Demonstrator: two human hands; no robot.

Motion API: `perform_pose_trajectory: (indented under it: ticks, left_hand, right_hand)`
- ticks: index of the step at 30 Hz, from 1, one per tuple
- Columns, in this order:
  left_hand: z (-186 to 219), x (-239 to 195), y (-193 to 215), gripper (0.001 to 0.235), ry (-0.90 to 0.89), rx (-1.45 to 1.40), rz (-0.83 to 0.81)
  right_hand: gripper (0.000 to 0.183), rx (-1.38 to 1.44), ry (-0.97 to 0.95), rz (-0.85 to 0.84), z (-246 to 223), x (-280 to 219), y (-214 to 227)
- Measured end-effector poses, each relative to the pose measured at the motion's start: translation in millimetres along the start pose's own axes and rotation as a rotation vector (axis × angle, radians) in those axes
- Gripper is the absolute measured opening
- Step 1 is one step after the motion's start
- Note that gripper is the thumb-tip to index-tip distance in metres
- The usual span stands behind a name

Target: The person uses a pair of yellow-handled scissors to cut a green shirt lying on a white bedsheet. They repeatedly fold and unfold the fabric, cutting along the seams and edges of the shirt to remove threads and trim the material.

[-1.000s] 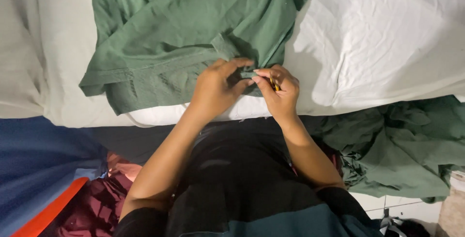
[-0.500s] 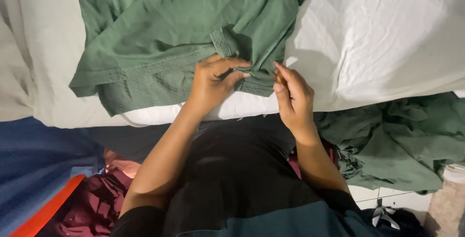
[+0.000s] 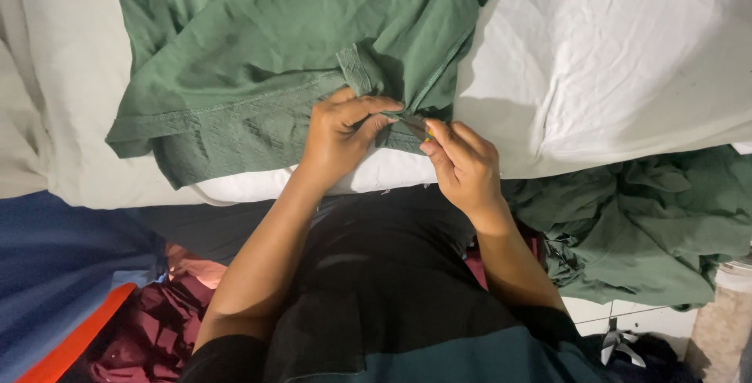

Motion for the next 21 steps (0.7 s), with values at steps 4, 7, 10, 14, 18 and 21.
perform_pose_trajectory:
  ticks: [4, 7, 10, 14, 18, 21]
  left_hand:
    - [2.7, -1.0, 0.5, 0.009, -0.015, 0.010, -0.004]
    - [4.3, -0.1, 0.2, 0.007, -0.027, -0.001, 0.004]
    - [3.7, -0.9, 0.2, 0.007, -0.019, 0.007, 0.004]
    - [4.5, -1.6, 0.3, 0.007, -0.034, 0.009, 0.005]
    - [2.3, -2.6, 0.3, 0.007, -0.032, 0.004, 0.010]
    - [1.6, -2.9, -0.1, 0.007, -0.036, 0.007, 0.010]
  right_hand:
    - [0.026, -0.018, 0.016, -0.007, -0.4, -0.9, -1.1]
    - [0.026, -0.005, 0.005, 0.001, -0.9, -1.9, -1.0]
    - [0.026, -0.007, 0.005, 0.001, -1.0, -2.6, -1.5]
    - [0.026, -0.006, 0.000, 0.005, -1.4, -3.3, -1.8]
    - [0.026, -0.007, -0.006, 0.003, -2.2, -2.4, -0.7]
    - [0.026, -0.009, -0.005, 0.004, -2.2, -2.4, 0.0]
Point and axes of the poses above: each hand's wrist, its own x-axis towards the middle knuckle, its own y-axis out of the back of the hand, z = x × y, the point moved 3 cm from there along x, towards the middle knuckle, and after that the axes turned 3 degrees about -x, right-handed, at the moved point
